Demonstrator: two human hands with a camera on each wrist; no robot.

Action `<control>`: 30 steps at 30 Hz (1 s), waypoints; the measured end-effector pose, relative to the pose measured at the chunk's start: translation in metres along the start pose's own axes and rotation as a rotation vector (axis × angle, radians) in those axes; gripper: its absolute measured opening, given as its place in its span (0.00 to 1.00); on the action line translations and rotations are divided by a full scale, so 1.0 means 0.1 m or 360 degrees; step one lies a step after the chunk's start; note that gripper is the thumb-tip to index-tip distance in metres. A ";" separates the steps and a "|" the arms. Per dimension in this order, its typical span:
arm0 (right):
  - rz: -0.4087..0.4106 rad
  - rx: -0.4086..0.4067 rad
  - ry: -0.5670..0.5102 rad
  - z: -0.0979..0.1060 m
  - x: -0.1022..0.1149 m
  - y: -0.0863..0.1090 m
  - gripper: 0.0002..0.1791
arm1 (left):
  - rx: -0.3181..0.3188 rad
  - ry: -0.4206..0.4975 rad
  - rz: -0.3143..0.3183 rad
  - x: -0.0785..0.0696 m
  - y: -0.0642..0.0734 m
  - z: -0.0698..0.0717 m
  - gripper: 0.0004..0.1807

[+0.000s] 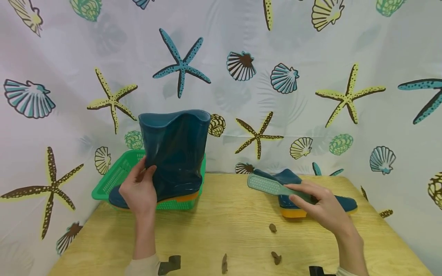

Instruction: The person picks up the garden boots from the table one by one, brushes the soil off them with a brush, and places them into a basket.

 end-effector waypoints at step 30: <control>-0.0026 -0.0060 -0.0058 0.05 -0.15 0.04 0.17 | 0.0787 -0.0997 0.0140 0.70 -1.02 -0.89 0.21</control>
Point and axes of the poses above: each hand's wrist, its own y-axis away from the middle knuckle, its own z-axis out of the back of the hand, x = y × z, the point moved 9 cm from there along -y, towards the middle knuckle, and after that the axes turned 10 degrees about z, right-handed, at the moved point
